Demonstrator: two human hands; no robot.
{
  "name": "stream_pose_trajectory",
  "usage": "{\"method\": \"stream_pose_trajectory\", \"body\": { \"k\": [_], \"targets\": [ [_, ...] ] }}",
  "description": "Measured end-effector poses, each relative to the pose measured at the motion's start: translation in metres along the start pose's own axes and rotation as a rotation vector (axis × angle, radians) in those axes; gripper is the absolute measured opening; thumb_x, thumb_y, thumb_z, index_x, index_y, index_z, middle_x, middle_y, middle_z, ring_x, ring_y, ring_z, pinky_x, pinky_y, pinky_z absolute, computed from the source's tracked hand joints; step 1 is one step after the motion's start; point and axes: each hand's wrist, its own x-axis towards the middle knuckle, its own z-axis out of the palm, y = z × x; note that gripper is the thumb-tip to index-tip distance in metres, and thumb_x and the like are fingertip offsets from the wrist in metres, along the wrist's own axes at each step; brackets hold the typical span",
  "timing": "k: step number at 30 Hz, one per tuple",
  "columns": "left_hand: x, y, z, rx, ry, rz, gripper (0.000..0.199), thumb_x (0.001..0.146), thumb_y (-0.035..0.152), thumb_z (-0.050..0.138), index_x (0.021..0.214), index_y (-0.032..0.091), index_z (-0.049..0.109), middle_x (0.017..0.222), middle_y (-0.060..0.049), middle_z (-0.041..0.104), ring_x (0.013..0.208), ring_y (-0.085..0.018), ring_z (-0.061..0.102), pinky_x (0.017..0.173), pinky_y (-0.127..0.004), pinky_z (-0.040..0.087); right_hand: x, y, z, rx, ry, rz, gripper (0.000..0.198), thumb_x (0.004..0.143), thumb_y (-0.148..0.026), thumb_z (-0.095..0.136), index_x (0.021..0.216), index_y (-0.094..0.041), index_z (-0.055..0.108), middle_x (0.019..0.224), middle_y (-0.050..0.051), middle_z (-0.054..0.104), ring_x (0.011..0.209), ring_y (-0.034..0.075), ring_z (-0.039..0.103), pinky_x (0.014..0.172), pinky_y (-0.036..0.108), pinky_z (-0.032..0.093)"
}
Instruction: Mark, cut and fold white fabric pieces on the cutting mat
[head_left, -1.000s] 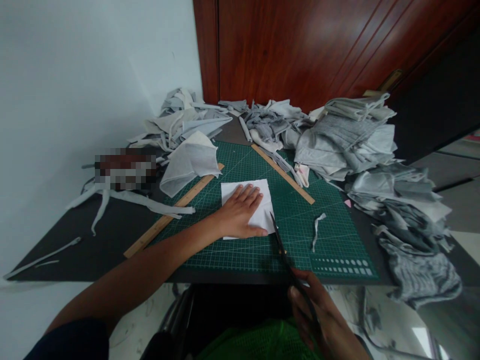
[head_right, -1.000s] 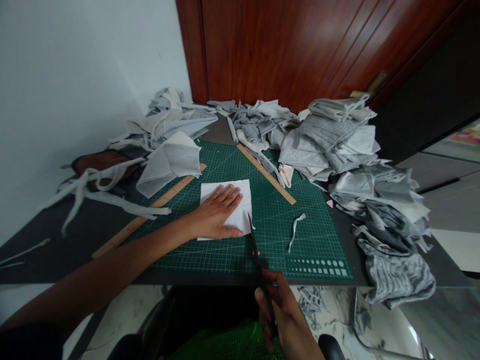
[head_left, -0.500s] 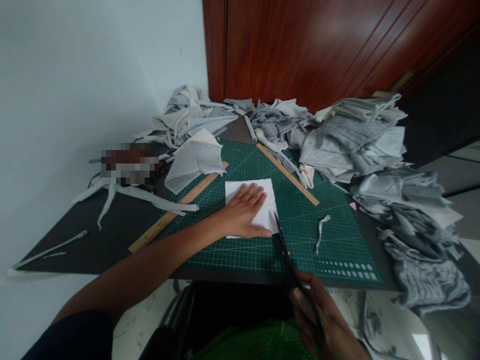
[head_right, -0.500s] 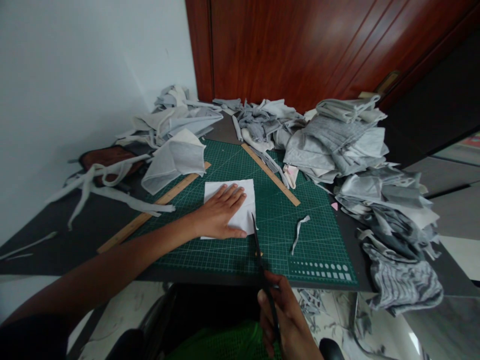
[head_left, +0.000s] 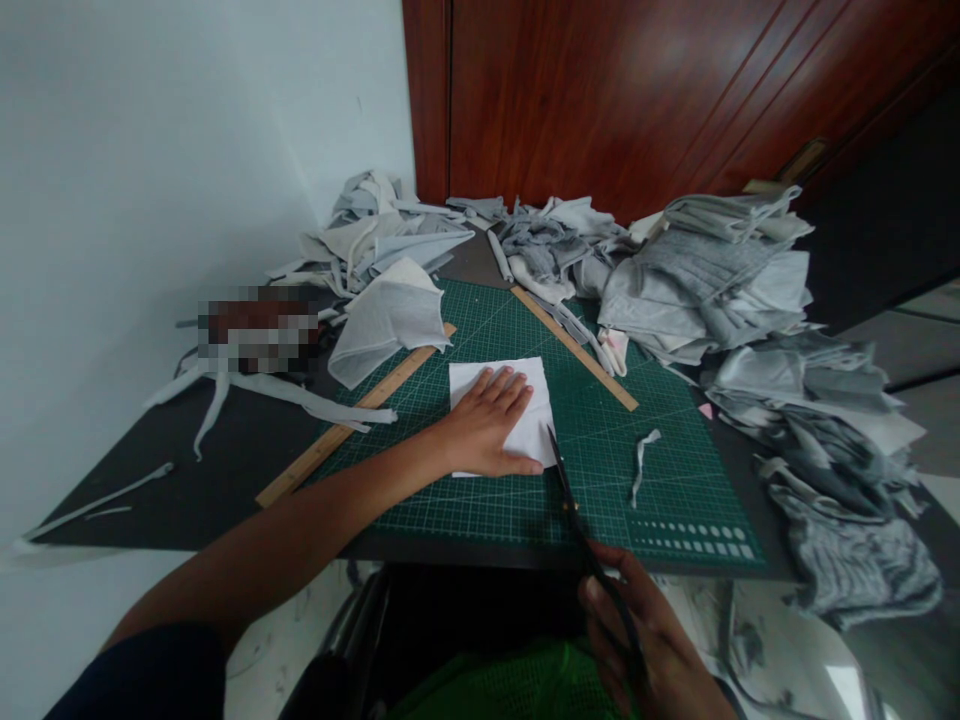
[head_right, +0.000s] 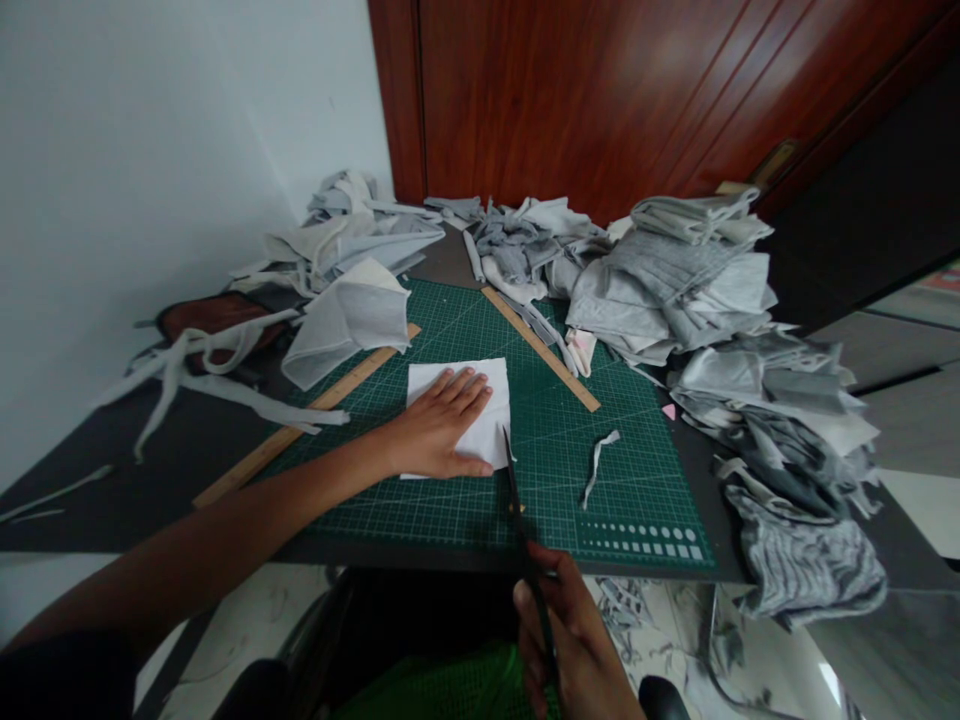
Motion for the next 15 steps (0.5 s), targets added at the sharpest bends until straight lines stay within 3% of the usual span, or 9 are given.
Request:
{"method": "stream_pose_trajectory", "body": {
  "k": [15],
  "targets": [
    [-0.0012, 0.0014, -0.0006, 0.013, 0.015, 0.0, 0.115, 0.081, 0.092, 0.035, 0.158, 0.008, 0.023, 0.166, -0.022, 0.019, 0.157, -0.038, 0.007, 0.125, -0.053, -0.002, 0.0002, 0.0013, -0.0007, -0.054, 0.009, -0.027, 0.07, 0.081, -0.066, 0.073, 0.13, -0.023, 0.046, 0.051, -0.011, 0.048, 0.038, 0.008, 0.038, 0.035, 0.017, 0.032]
  ]
}}
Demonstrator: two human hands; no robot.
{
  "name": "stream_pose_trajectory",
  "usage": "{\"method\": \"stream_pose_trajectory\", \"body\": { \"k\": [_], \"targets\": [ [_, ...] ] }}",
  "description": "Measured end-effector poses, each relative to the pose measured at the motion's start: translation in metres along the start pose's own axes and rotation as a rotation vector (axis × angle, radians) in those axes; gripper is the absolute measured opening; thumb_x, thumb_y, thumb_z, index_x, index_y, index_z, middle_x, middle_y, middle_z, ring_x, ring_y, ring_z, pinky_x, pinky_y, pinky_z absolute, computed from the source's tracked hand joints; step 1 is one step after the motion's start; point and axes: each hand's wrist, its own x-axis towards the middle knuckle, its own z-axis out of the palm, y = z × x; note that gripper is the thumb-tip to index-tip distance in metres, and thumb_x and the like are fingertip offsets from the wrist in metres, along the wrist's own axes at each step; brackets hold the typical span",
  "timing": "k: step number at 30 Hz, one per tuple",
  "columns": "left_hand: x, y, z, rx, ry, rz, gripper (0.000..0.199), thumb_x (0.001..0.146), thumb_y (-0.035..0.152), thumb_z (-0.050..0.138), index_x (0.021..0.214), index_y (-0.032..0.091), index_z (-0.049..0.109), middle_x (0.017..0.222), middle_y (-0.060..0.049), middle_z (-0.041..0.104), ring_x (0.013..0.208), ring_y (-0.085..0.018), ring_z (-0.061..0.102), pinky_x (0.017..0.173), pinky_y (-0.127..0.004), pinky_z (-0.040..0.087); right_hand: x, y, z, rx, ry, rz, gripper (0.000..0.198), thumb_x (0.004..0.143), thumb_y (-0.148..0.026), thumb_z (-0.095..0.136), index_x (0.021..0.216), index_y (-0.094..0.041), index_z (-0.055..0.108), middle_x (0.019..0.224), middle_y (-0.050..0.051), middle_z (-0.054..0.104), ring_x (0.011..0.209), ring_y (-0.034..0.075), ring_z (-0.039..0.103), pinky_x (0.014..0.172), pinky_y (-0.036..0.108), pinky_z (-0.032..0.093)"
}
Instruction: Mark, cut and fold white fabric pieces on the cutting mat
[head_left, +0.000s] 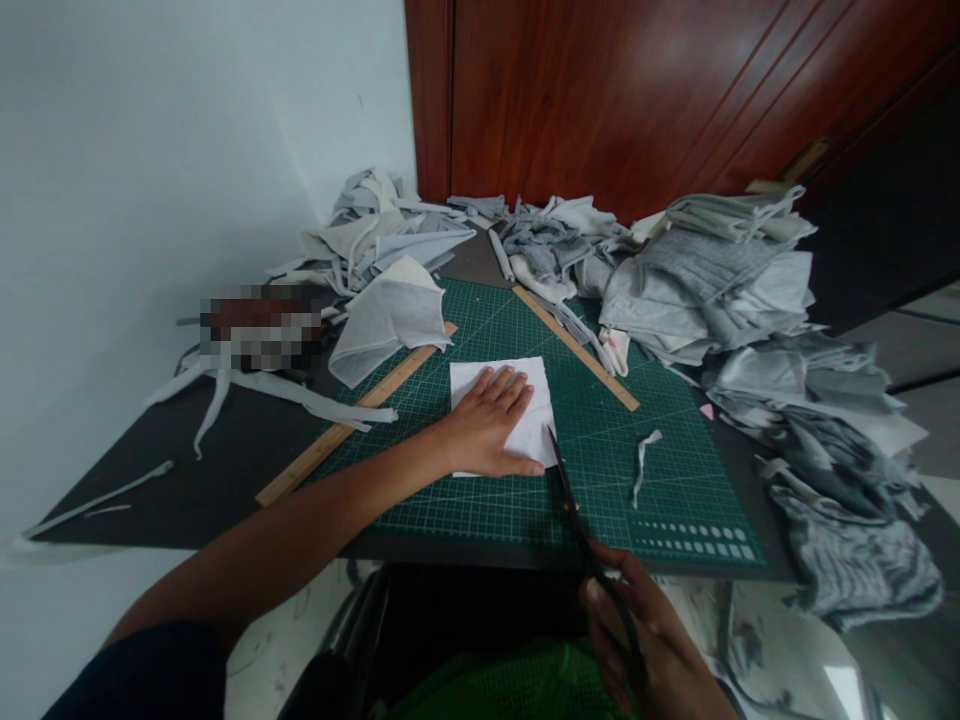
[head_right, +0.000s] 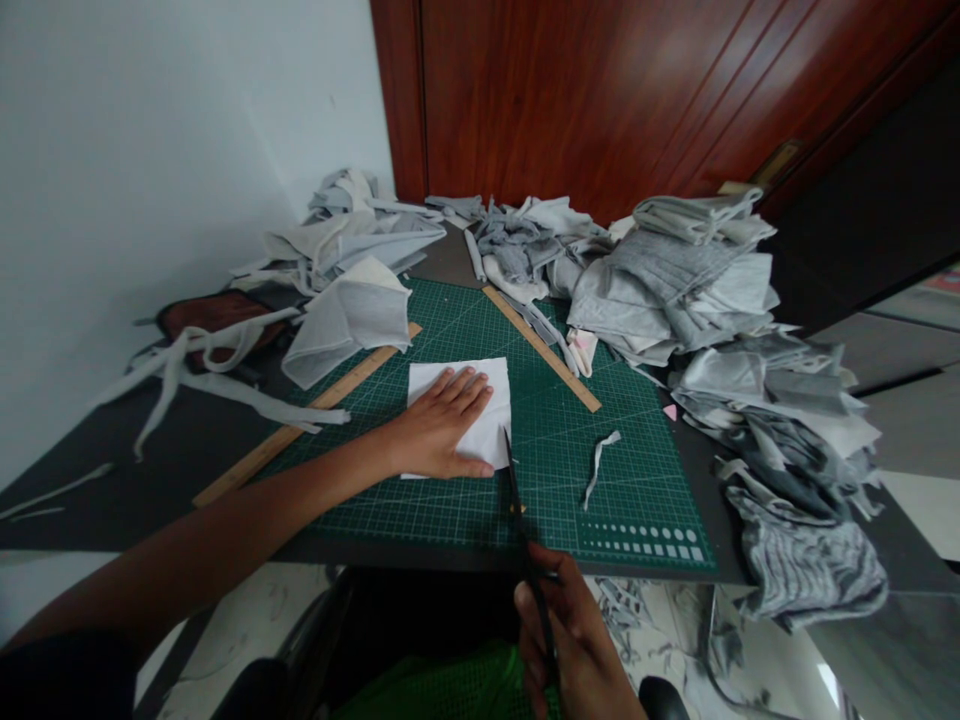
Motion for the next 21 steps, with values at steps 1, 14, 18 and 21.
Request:
{"method": "stream_pose_trajectory", "body": {
  "k": [1, 14, 18, 21],
  "targets": [
    [0.0, 0.0, 0.0, -0.001, -0.001, 0.001, 0.115, 0.081, 0.092, 0.035, 0.158, 0.007, 0.023, 0.166, -0.023, 0.019, 0.156, -0.039, 0.006, 0.125, -0.053, -0.002, 0.0, 0.0, 0.0, -0.001, -0.007, -0.014, 0.07, 0.081, -0.066, 0.073, 0.13, -0.023, 0.047, 0.051, -0.011, 0.048, 0.038, 0.008, 0.038, 0.035, 0.018, 0.033],
    [-0.013, 0.022, -0.012, -0.092, -0.122, -0.077, 0.132, 0.071, 0.1, 0.032, 0.159, 0.003, 0.021, 0.166, -0.026, 0.013, 0.156, -0.042, 0.001, 0.125, -0.056, -0.002, -0.002, 0.0, -0.016, 0.235, 0.006, 0.136, 0.063, 0.068, -0.061, 0.085, 0.114, -0.029, 0.056, 0.069, -0.008, 0.057, 0.04, 0.004, 0.039, 0.036, 0.015, 0.029],
    [-0.014, 0.024, -0.017, -0.099, -0.124, -0.088, 0.13, 0.071, 0.1, 0.033, 0.159, 0.005, 0.023, 0.166, -0.024, 0.015, 0.156, -0.041, 0.005, 0.125, -0.054, 0.002, 0.001, -0.004, -0.018, 0.212, 0.004, 0.124, 0.06, 0.069, -0.059, 0.086, 0.112, -0.027, 0.057, 0.067, -0.009, 0.055, 0.041, 0.004, 0.038, 0.035, 0.016, 0.029],
    [-0.01, 0.016, -0.017, -0.065, -0.032, -0.084, 0.12, 0.077, 0.096, 0.033, 0.159, 0.008, 0.024, 0.166, -0.022, 0.019, 0.156, -0.038, 0.009, 0.126, -0.053, 0.004, 0.0, -0.005, -0.02, 0.199, 0.007, 0.147, 0.062, 0.069, -0.06, 0.086, 0.113, -0.027, 0.057, 0.068, -0.008, 0.056, 0.042, 0.004, 0.038, 0.036, 0.016, 0.028]
  ]
}}
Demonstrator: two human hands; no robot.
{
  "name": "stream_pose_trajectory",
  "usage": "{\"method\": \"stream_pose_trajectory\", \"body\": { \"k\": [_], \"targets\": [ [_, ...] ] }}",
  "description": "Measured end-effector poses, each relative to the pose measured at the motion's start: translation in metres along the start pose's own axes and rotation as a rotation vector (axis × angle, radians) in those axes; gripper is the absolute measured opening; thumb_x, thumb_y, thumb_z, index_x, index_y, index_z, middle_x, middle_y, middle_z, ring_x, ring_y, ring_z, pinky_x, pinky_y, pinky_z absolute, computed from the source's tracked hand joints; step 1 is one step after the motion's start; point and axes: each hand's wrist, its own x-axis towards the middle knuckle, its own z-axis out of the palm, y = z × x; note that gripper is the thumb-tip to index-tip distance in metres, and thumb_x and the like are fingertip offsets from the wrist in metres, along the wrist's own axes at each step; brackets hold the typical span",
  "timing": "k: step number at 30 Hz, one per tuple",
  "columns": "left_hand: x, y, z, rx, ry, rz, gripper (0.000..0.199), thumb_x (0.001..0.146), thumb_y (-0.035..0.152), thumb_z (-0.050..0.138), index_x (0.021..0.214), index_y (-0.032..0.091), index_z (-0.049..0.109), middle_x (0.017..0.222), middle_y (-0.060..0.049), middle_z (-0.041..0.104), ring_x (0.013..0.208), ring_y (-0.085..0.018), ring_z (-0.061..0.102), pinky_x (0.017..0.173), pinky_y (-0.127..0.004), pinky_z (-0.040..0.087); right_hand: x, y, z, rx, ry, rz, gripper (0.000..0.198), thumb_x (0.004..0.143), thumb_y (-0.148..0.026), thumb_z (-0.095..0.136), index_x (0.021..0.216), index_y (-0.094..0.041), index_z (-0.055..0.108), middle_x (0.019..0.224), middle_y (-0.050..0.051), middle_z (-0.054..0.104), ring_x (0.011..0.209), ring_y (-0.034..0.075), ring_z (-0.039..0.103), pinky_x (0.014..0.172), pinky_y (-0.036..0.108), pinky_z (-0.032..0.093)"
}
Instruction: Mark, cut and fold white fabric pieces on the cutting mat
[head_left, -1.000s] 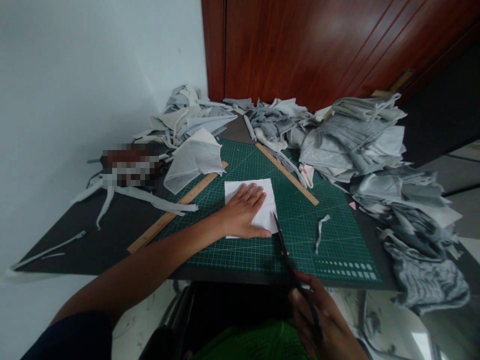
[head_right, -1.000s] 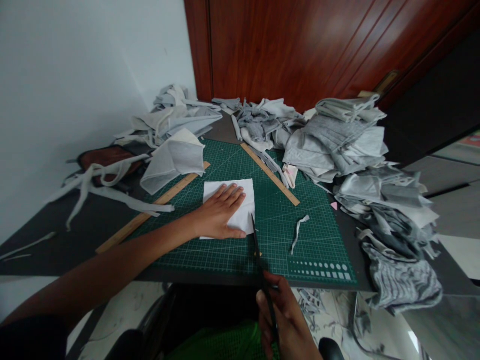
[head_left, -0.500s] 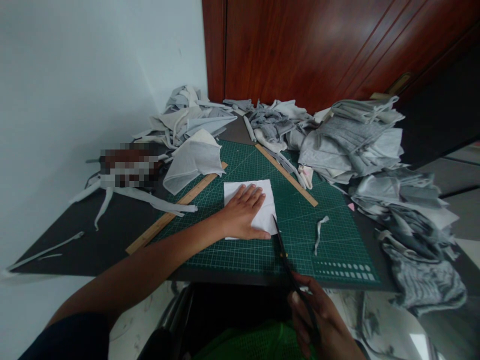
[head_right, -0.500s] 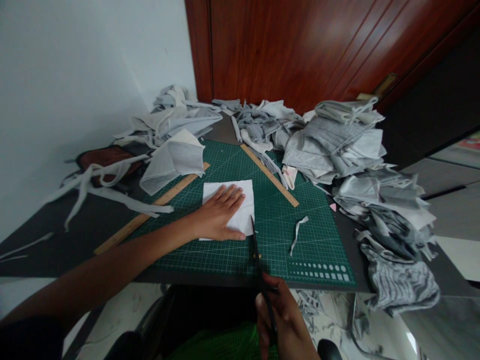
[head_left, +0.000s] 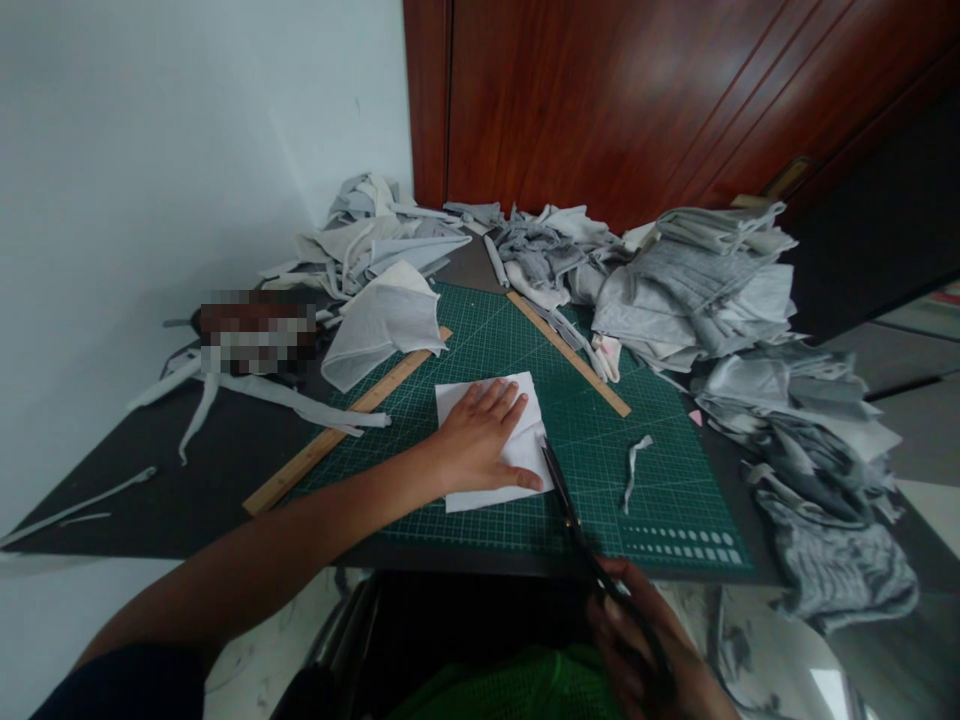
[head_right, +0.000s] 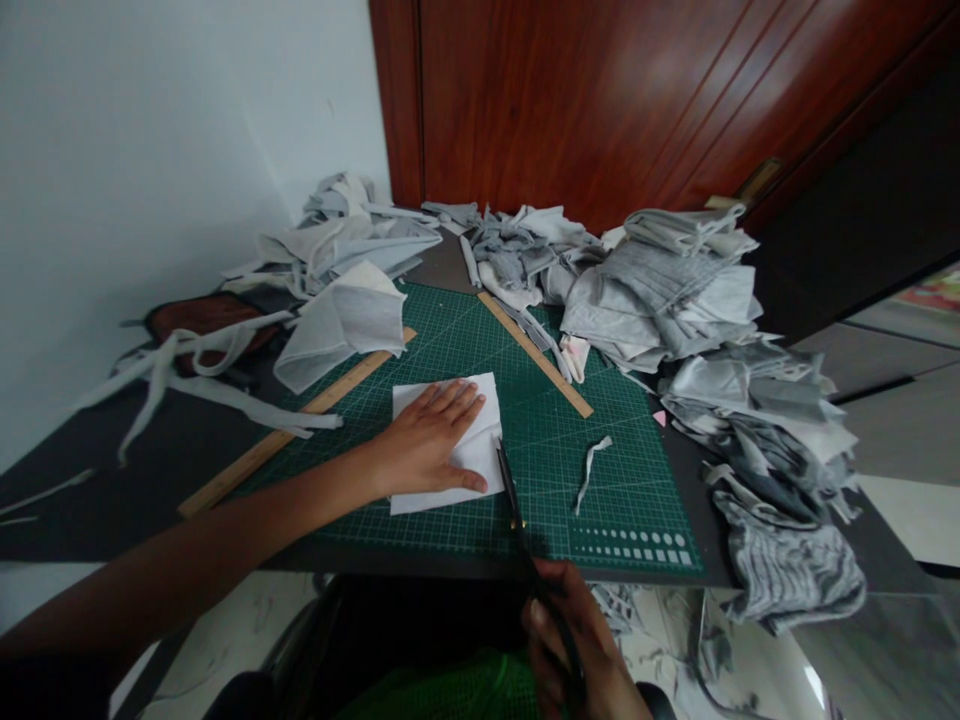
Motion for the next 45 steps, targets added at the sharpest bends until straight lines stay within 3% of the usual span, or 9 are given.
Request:
{"method": "stream_pose_trajectory", "body": {
  "k": [3, 12, 16, 20, 27, 45],
  "targets": [
    [0.007, -0.01, 0.004, 0.049, 0.085, 0.034, 0.117, 0.08, 0.094, 0.033, 0.159, 0.008, 0.023, 0.167, -0.021, 0.018, 0.157, -0.035, 0.005, 0.127, -0.051, 0.001, -0.002, -0.001, 0.001, -0.042, -0.003, -0.014, 0.062, 0.069, -0.062, 0.084, 0.112, -0.027, 0.057, 0.066, -0.008, 0.054, 0.041, 0.005, 0.037, 0.036, 0.016, 0.028],
    [0.012, -0.019, 0.013, 0.016, 0.004, 0.019, 0.123, 0.076, 0.095, 0.038, 0.159, 0.005, 0.023, 0.167, -0.023, 0.017, 0.156, -0.039, 0.006, 0.127, -0.05, 0.001, 0.005, -0.011, 0.021, -0.16, -0.034, -0.136, 0.061, 0.077, -0.062, 0.079, 0.118, -0.024, 0.053, 0.06, -0.01, 0.047, 0.044, 0.007, 0.037, 0.035, 0.016, 0.033],
    [0.012, -0.018, 0.013, 0.011, 0.004, 0.015, 0.123, 0.075, 0.095, 0.039, 0.16, 0.008, 0.021, 0.167, -0.021, 0.019, 0.156, -0.038, 0.007, 0.126, -0.051, 0.002, 0.009, -0.011, 0.023, -0.163, -0.036, -0.132, 0.061, 0.08, -0.061, 0.076, 0.121, -0.024, 0.051, 0.054, -0.012, 0.045, 0.042, 0.008, 0.037, 0.036, 0.017, 0.033],
    [0.012, -0.019, 0.015, 0.004, 0.023, 0.019, 0.121, 0.075, 0.096, 0.037, 0.16, 0.011, 0.021, 0.167, -0.02, 0.019, 0.157, -0.038, 0.007, 0.126, -0.05, 0.001, 0.011, -0.013, 0.024, -0.123, -0.014, -0.122, 0.06, 0.076, -0.06, 0.08, 0.117, -0.025, 0.052, 0.062, -0.01, 0.05, 0.043, 0.007, 0.036, 0.035, 0.016, 0.031],
    [0.013, -0.017, 0.012, 0.005, -0.014, 0.009, 0.125, 0.075, 0.095, 0.038, 0.158, 0.003, 0.023, 0.167, -0.022, 0.015, 0.156, -0.04, 0.005, 0.127, -0.051, 0.001, 0.008, -0.014, 0.026, -0.136, -0.002, -0.135, 0.061, 0.076, -0.06, 0.08, 0.117, -0.025, 0.054, 0.063, -0.01, 0.048, 0.045, 0.007, 0.037, 0.036, 0.016, 0.032],
    [0.012, -0.016, 0.012, 0.02, 0.0, 0.01, 0.127, 0.074, 0.096, 0.037, 0.159, 0.003, 0.022, 0.167, -0.022, 0.015, 0.157, -0.039, 0.005, 0.127, -0.049, -0.001, 0.005, -0.01, 0.025, -0.225, -0.006, -0.157, 0.067, 0.078, -0.066, 0.076, 0.124, -0.025, 0.05, 0.058, -0.011, 0.043, 0.045, 0.008, 0.037, 0.036, 0.016, 0.033]
  ]
}}
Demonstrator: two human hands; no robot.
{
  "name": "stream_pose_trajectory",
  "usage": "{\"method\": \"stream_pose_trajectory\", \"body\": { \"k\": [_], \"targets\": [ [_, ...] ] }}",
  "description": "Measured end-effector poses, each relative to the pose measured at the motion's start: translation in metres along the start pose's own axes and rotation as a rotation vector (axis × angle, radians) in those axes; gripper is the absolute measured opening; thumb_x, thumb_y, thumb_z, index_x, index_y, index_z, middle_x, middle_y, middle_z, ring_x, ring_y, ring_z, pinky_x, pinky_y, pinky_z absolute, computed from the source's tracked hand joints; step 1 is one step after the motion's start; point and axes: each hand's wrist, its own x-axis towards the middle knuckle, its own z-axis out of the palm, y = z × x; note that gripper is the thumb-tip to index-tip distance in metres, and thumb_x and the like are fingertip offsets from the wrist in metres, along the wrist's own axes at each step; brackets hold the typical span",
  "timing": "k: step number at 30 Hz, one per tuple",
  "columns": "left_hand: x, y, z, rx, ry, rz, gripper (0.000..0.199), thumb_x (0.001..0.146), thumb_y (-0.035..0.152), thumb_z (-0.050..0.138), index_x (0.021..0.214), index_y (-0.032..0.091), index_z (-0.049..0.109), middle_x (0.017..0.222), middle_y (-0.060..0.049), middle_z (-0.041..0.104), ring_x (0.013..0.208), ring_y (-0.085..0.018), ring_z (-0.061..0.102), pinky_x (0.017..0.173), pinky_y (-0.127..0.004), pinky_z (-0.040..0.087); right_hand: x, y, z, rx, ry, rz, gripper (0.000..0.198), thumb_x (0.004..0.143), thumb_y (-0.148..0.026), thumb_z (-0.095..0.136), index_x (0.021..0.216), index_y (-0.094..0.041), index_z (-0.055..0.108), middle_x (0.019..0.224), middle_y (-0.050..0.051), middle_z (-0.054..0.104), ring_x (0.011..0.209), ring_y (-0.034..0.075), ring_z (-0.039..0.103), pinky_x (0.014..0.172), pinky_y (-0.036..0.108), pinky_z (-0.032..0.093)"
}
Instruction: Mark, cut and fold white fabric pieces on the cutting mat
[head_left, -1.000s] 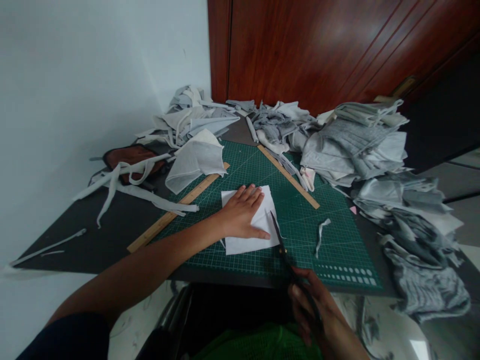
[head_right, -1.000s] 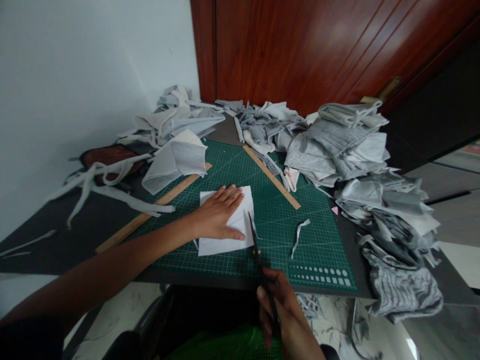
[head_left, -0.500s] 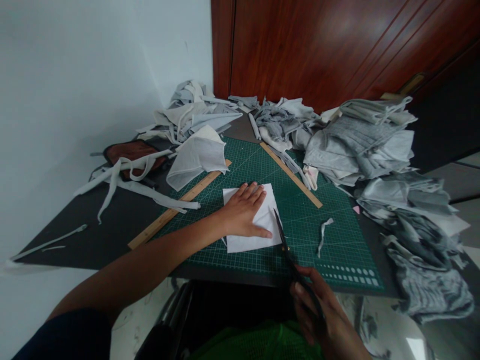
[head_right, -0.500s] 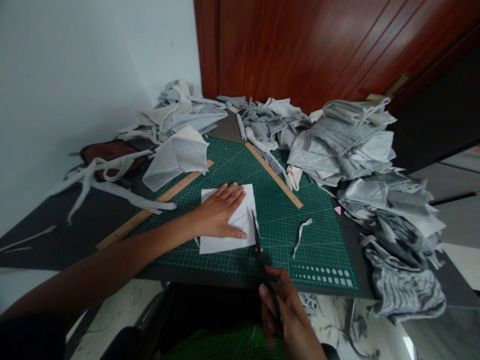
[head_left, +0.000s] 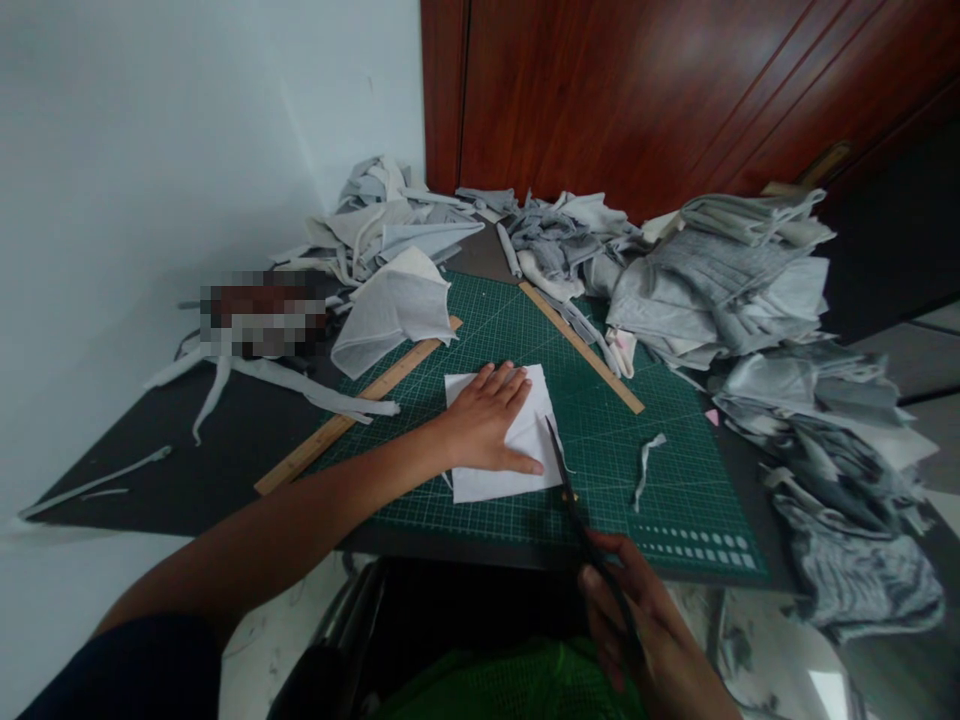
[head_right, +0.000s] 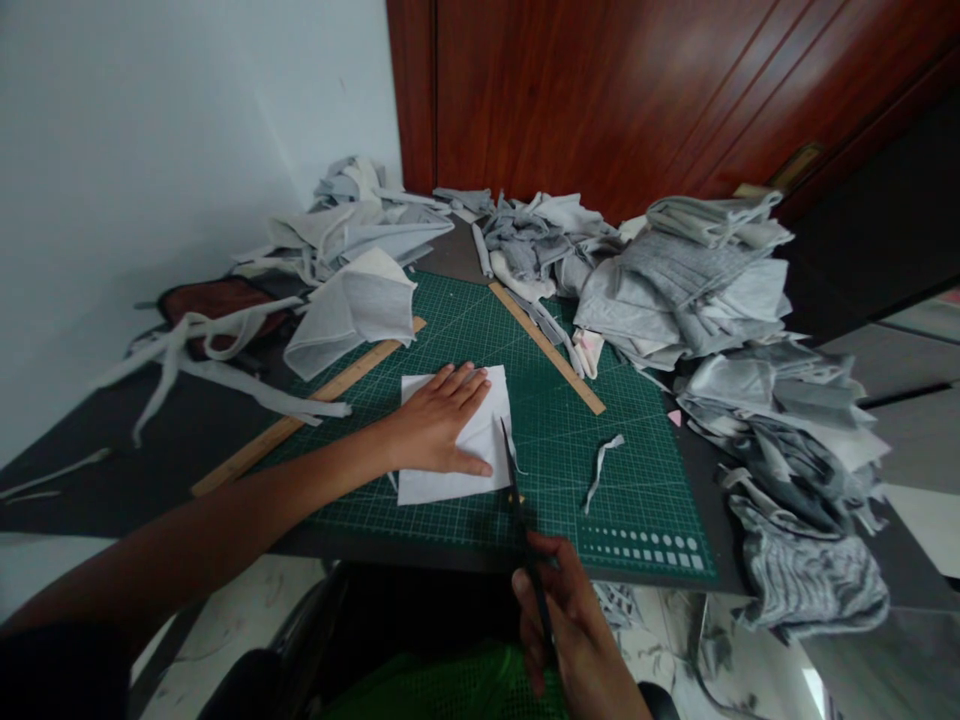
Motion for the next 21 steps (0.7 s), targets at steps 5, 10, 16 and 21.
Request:
{"method": "stream_pose_trajectory", "body": {
  "k": [5, 10, 16, 21],
  "targets": [
    [0.0, 0.001, -0.002, 0.007, -0.022, -0.012, 0.126, 0.074, 0.096, 0.036, 0.159, 0.004, 0.022, 0.168, -0.021, 0.015, 0.157, -0.038, 0.004, 0.127, -0.05, 0.0, 0.004, 0.007, -0.005, 0.02, -0.02, -0.002, 0.064, 0.079, -0.065, 0.075, 0.124, -0.026, 0.051, 0.058, -0.011, 0.044, 0.044, 0.008, 0.036, 0.035, 0.016, 0.032],
    [0.0, 0.001, -0.003, 0.011, -0.026, -0.012, 0.127, 0.074, 0.097, 0.035, 0.159, 0.003, 0.021, 0.168, -0.021, 0.014, 0.157, -0.038, 0.004, 0.127, -0.049, 0.0, 0.006, 0.011, -0.007, 0.006, -0.051, 0.001, 0.064, 0.079, -0.066, 0.074, 0.124, -0.026, 0.051, 0.056, -0.011, 0.043, 0.043, 0.008, 0.036, 0.033, 0.017, 0.033],
    [0.0, 0.0, -0.001, 0.013, -0.006, -0.007, 0.127, 0.073, 0.097, 0.035, 0.16, 0.005, 0.02, 0.168, -0.021, 0.016, 0.157, -0.038, 0.005, 0.127, -0.049, 0.0, -0.002, -0.001, 0.0, 0.0, 0.021, 0.01, 0.066, 0.077, -0.066, 0.077, 0.123, -0.026, 0.051, 0.058, -0.011, 0.044, 0.045, 0.008, 0.038, 0.036, 0.016, 0.032],
    [0.0, 0.0, 0.0, 0.018, -0.007, -0.005, 0.127, 0.074, 0.097, 0.035, 0.159, 0.004, 0.02, 0.168, -0.021, 0.016, 0.157, -0.038, 0.004, 0.127, -0.049, 0.0, -0.002, -0.001, -0.002, -0.022, 0.004, -0.001, 0.067, 0.079, -0.065, 0.076, 0.125, -0.024, 0.049, 0.057, -0.011, 0.046, 0.045, 0.008, 0.038, 0.037, 0.016, 0.033]
  ]
}}
